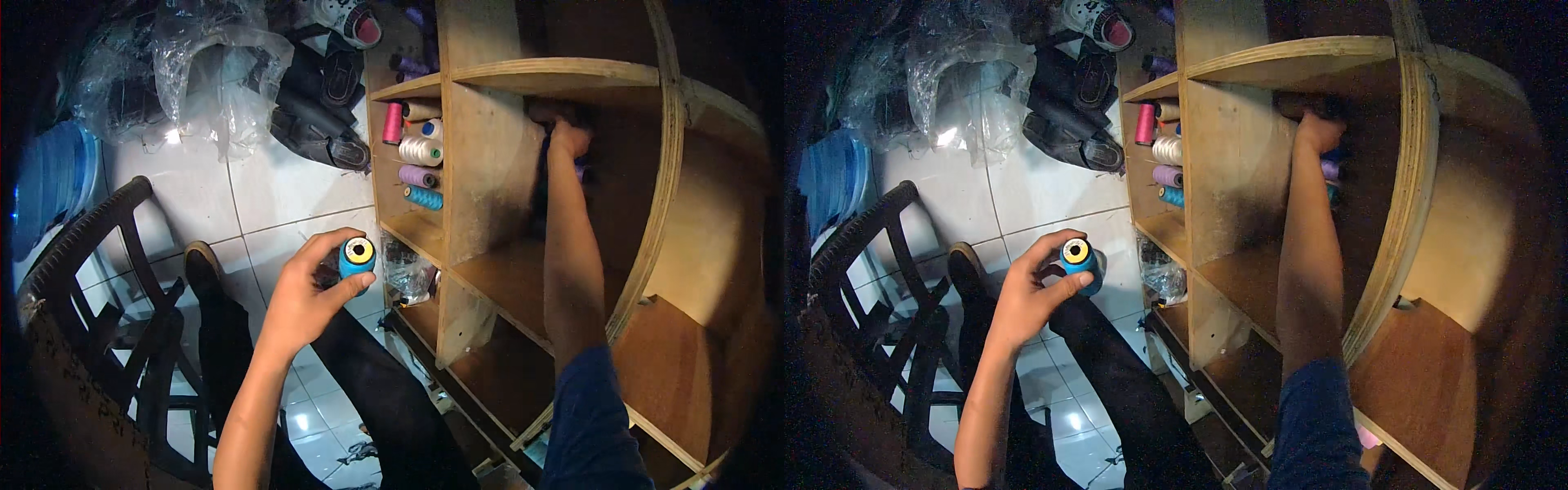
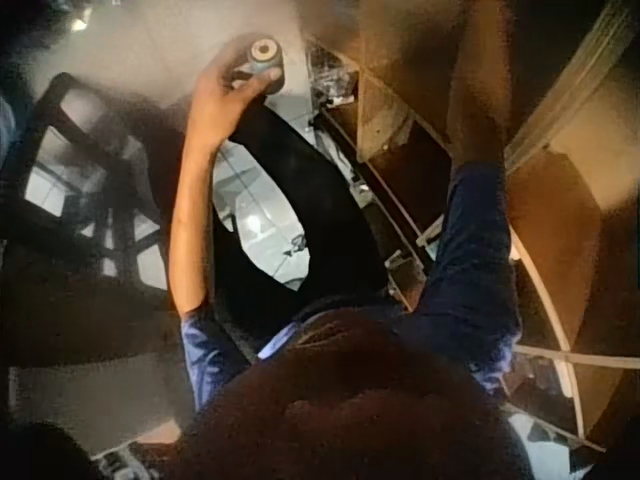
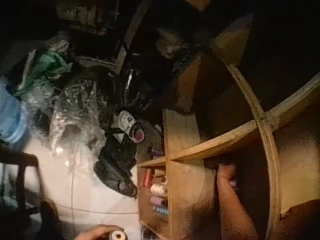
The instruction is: The person takes various colored thread spools from a cardboard box and arranges them onto wooden shelves.
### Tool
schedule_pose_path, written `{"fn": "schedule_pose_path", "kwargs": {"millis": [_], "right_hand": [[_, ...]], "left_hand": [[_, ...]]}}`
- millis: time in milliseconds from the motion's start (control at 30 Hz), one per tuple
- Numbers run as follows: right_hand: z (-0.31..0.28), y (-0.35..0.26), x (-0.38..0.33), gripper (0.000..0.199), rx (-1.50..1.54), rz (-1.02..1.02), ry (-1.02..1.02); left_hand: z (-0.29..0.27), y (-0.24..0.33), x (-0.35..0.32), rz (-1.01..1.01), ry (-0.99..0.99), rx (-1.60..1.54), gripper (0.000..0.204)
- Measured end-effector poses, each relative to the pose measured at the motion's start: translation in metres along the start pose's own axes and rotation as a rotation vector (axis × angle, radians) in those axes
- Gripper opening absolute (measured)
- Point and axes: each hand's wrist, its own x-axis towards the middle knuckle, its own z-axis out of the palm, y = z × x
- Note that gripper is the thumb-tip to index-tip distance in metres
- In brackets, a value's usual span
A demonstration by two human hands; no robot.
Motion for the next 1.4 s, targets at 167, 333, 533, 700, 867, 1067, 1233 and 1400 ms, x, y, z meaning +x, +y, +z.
{"fn": "schedule_pose_path", "kwargs": {"millis": [167, 333, 533, 700, 867, 1067, 1233, 1400], "right_hand": [[-0.002, 0.002, -0.012, 0.067, 0.142, 0.018, -0.071], [0.016, 0.022, -0.01, 0.051, 0.225, 0.008, -0.024], [0.009, 0.027, -0.076, 0.022, 0.859, 0.353, -0.484], [-0.112, -0.047, -0.225, 0.037, 0.961, 0.034, -1.188], [-0.137, -0.057, -0.271, 0.053, 0.791, -0.091, -1.253], [-0.123, -0.048, -0.26, 0.048, 0.647, -0.242, -1.003], [-0.083, -0.024, -0.183, 0.035, 0.893, -0.028, -0.623], [-0.014, 0.0, -0.109, 0.022, 1.101, 0.027, -0.245]], "left_hand": [[-0.003, 0.005, -0.001, -0.084, 0.034, -0.025, 0.041], [-0.001, 0.008, 0.002, -0.027, -0.009, 0.031, 0.04], [0.0, 0.016, 0.012, 0.008, 0.039, 0.085, 0.043], [0.004, 0.031, 0.033, 0.118, 0.128, 0.25, 0.048], [0.014, 0.037, 0.052, 0.337, 0.134, 0.358, 0.047], [0.037, 0.036, 0.068, 0.415, 0.173, 0.397, 0.07], [0.053, 0.049, 0.071, 0.302, 0.176, 0.399, 0.103], [0.039, 0.016, 0.053, 0.242, 0.12, 0.46, 0.103]]}}
